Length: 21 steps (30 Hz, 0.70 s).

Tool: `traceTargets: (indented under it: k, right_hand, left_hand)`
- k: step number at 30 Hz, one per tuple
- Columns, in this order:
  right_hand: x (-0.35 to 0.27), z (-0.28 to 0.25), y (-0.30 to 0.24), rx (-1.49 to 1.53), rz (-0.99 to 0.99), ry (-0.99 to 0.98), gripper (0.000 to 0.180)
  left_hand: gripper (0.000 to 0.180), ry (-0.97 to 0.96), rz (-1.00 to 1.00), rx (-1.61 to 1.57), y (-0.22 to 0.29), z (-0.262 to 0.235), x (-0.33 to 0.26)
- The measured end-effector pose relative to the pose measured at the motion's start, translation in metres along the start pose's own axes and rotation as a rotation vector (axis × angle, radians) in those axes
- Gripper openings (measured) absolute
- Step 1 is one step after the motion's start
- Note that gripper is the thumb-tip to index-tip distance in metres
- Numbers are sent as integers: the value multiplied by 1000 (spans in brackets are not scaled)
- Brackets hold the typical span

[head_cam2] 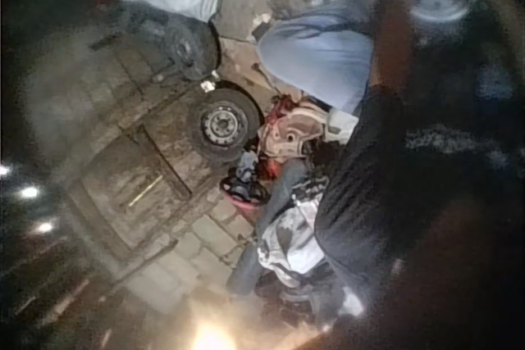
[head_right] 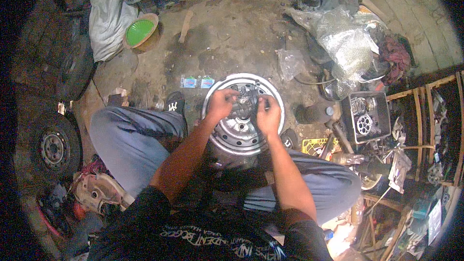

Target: The person sits on the floor and assembles a wheel hub by hand. They unwrap a brake caliper, place it on the hub, and secure it with bolts, occasionally using a plastic bottle to apply liquid to the components.

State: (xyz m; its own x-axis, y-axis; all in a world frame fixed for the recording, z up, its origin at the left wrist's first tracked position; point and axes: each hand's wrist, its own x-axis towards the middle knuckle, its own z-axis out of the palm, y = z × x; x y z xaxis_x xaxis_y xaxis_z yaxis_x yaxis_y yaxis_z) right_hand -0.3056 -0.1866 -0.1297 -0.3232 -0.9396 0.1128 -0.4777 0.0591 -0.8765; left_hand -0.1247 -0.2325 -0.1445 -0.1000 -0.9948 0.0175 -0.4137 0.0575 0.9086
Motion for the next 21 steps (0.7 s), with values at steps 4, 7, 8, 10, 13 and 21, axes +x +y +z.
traceTargets:
  k: [4,7,8,10,13,21]
  right_hand:
    - [-1,4,-9,-96,-183,-44,19]
    - [-3,4,-15,-168,-299,-73,22]
    - [-3,5,-16,-186,-347,-69,23]
    - [-5,7,-17,-215,-390,-65,24]
    - [-8,9,-19,-240,-375,-81,27]
    - [-14,8,-24,-347,-412,-189,40]
  left_hand:
    - [18,19,-73,-16,7,-2,1]
    - [19,18,-99,-17,11,-4,1]
    - [19,20,-96,-28,9,-4,1]
    - [19,25,-91,-48,7,-4,1]
    - [18,53,-20,10,1,-1,-3]
    - [17,47,26,43,5,-3,-7]
